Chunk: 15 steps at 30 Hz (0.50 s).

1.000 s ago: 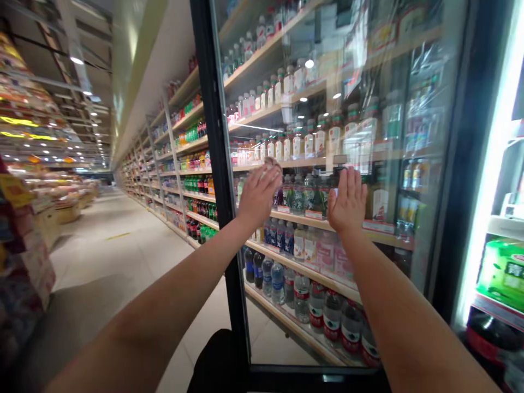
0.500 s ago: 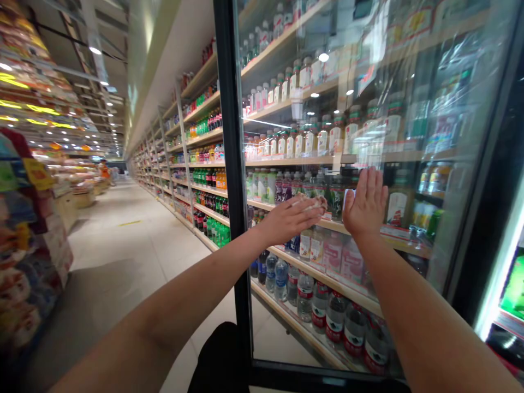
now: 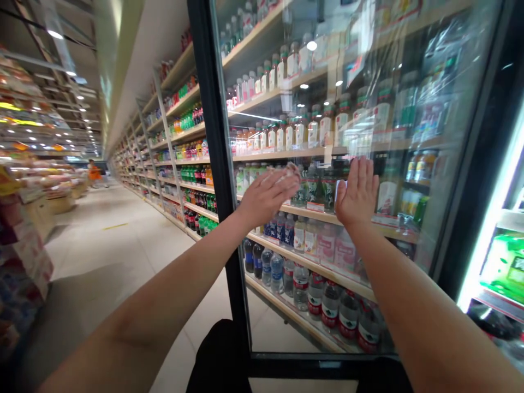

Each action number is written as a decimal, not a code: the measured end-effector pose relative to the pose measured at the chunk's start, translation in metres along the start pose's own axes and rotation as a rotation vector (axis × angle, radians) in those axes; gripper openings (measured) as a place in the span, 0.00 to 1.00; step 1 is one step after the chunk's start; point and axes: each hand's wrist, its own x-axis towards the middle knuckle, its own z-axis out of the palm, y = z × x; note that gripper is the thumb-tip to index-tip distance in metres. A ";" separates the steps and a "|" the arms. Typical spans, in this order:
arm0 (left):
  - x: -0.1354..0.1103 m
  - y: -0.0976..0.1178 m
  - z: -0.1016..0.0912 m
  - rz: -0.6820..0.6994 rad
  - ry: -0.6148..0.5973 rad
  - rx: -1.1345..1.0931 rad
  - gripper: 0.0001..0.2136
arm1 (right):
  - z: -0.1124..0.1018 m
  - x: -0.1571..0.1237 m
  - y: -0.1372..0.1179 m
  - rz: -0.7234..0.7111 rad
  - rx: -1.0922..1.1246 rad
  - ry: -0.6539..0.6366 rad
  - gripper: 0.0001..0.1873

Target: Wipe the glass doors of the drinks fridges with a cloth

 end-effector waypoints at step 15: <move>0.016 -0.009 -0.002 -0.303 0.034 -0.025 0.24 | -0.001 -0.003 -0.004 0.004 0.052 0.028 0.34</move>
